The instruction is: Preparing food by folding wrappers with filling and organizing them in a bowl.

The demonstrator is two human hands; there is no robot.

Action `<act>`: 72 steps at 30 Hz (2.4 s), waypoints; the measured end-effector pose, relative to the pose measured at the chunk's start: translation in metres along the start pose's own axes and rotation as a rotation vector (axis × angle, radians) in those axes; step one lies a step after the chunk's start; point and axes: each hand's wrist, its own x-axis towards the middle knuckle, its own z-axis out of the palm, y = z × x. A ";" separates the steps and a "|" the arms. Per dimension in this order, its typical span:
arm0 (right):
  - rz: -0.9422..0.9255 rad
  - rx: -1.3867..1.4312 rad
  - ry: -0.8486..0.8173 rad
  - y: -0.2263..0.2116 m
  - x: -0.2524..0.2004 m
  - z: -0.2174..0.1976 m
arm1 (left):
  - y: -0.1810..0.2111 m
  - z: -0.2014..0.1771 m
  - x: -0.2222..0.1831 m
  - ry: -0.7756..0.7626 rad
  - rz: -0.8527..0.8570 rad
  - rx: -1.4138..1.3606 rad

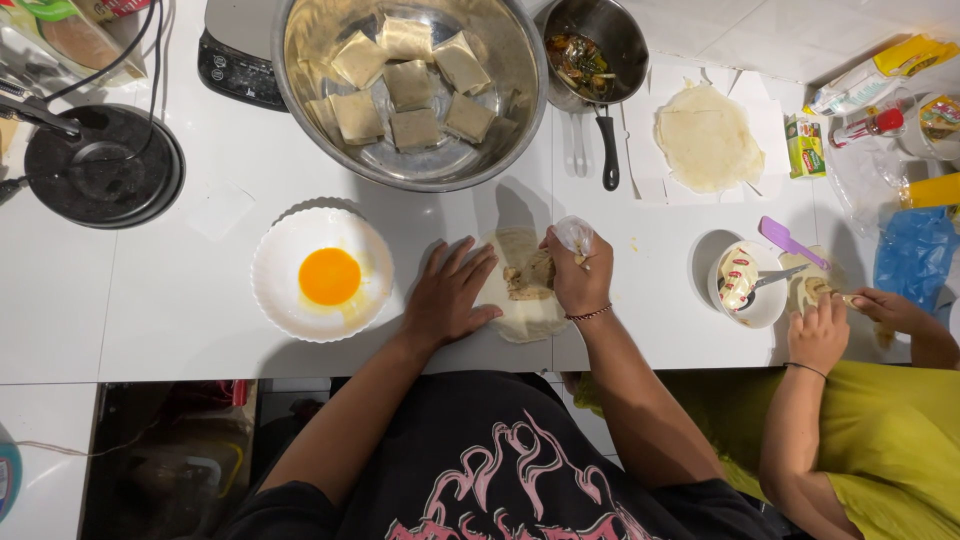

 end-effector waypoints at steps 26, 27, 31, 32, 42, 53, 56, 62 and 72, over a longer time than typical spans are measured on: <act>-0.263 -0.014 -0.275 -0.007 0.015 -0.004 | -0.003 0.007 -0.002 -0.008 0.022 0.042; -0.247 -0.005 -0.264 -0.006 0.015 -0.005 | -0.003 0.007 -0.002 -0.006 0.024 0.043; -0.231 -0.005 -0.243 -0.007 0.017 -0.006 | -0.002 0.008 -0.002 -0.009 0.025 0.044; -0.203 -0.011 -0.209 -0.006 0.016 -0.007 | -0.003 0.009 -0.002 -0.013 0.025 0.042; 0.510 0.718 0.541 -0.042 0.021 -0.024 | -0.003 0.010 -0.001 -0.039 -0.014 -0.003; 0.966 1.099 1.130 0.119 -0.054 -0.146 | -0.001 0.011 -0.001 0.015 0.000 0.128; 0.995 0.971 1.168 0.129 -0.058 -0.159 | 0.002 0.002 0.001 -0.017 -0.043 0.060; 1.074 0.808 1.357 0.162 -0.044 -0.175 | 0.010 -0.013 0.009 -0.117 -0.170 -0.082; 0.421 -0.264 0.810 0.072 -0.082 -0.091 | 0.005 -0.005 0.040 0.053 -0.452 0.060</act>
